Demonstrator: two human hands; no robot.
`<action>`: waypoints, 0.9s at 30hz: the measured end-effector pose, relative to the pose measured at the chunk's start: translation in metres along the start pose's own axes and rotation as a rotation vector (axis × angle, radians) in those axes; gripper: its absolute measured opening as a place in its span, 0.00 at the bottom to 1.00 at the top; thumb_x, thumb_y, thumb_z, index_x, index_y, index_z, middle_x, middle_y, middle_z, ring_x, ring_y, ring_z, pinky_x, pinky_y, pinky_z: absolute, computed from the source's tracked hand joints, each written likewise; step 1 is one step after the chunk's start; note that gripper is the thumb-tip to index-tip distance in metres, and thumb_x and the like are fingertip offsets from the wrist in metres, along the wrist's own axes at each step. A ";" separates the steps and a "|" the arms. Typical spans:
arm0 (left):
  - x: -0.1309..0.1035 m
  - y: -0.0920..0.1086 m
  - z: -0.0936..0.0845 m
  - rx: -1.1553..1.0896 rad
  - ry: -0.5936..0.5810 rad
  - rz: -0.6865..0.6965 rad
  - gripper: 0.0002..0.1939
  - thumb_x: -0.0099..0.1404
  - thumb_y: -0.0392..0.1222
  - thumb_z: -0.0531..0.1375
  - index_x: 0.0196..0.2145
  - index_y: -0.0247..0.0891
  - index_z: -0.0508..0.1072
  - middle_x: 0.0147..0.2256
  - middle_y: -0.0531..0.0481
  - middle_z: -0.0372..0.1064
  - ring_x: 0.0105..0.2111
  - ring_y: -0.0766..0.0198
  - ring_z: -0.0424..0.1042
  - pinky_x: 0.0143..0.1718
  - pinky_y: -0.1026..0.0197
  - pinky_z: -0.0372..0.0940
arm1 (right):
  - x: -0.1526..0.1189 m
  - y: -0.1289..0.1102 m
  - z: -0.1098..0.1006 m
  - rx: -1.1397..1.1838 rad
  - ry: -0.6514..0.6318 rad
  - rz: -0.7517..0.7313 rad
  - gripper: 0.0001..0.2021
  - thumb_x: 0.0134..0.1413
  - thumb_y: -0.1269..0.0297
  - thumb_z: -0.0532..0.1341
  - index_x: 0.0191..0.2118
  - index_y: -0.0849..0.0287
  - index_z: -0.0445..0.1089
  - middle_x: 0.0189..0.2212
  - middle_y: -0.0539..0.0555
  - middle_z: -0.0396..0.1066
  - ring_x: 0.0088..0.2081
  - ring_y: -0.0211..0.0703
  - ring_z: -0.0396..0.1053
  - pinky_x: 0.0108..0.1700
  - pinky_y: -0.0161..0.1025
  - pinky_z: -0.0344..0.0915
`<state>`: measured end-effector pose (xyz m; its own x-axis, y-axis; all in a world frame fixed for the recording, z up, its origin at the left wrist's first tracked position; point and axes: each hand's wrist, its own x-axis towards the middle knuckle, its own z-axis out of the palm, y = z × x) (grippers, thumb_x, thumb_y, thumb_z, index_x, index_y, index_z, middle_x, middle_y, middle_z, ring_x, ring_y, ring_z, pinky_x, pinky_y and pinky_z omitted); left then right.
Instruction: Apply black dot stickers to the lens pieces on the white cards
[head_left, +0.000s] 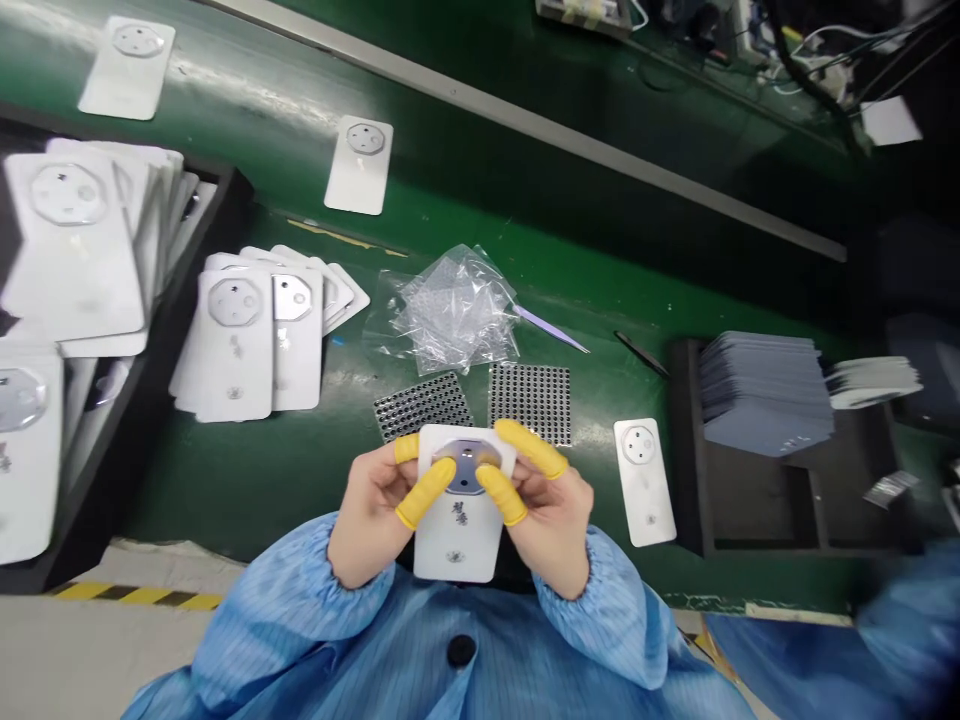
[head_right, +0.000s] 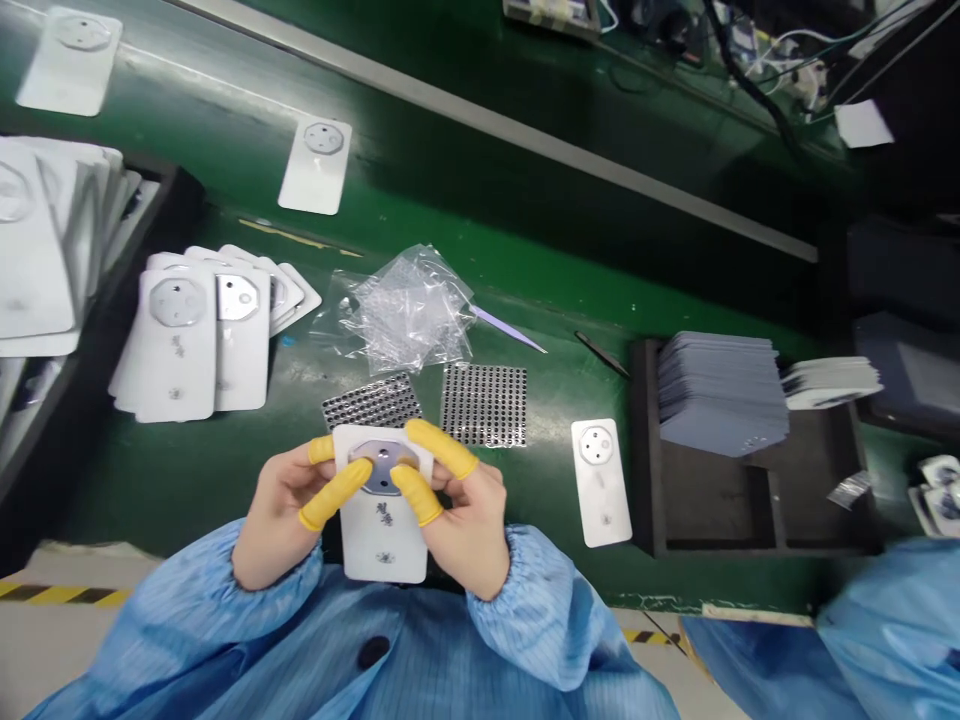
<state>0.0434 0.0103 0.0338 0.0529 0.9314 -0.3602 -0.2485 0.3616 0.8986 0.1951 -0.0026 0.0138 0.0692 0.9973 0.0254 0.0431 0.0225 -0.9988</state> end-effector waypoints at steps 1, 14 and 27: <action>0.000 -0.002 -0.001 0.036 0.032 -0.001 0.12 0.53 0.45 0.69 0.32 0.33 0.78 0.25 0.46 0.78 0.23 0.58 0.77 0.22 0.63 0.73 | -0.001 0.001 0.002 -0.010 -0.015 0.009 0.17 0.53 0.65 0.65 0.50 0.55 0.72 0.34 0.52 0.80 0.33 0.43 0.79 0.37 0.40 0.79; 0.016 -0.047 -0.031 0.684 0.206 0.354 0.24 0.64 0.47 0.60 0.57 0.39 0.65 0.55 0.44 0.67 0.56 0.49 0.67 0.60 0.46 0.59 | 0.018 0.034 -0.172 -0.579 0.166 0.110 0.20 0.57 0.60 0.62 0.54 0.59 0.67 0.45 0.59 0.76 0.43 0.47 0.77 0.48 0.47 0.74; 0.027 -0.072 -0.071 1.239 0.069 0.554 0.40 0.65 0.53 0.57 0.66 0.34 0.45 0.62 0.30 0.54 0.62 0.41 0.55 0.60 0.39 0.55 | 0.008 0.042 -0.039 -0.830 -0.321 -0.461 0.19 0.59 0.71 0.58 0.56 0.58 0.65 0.59 0.62 0.64 0.62 0.50 0.60 0.60 0.53 0.64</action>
<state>-0.0064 0.0064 -0.0581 0.1732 0.9749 0.1397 0.8058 -0.2218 0.5490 0.2359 0.0032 -0.0261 -0.3962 0.8782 0.2681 0.6885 0.4773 -0.5460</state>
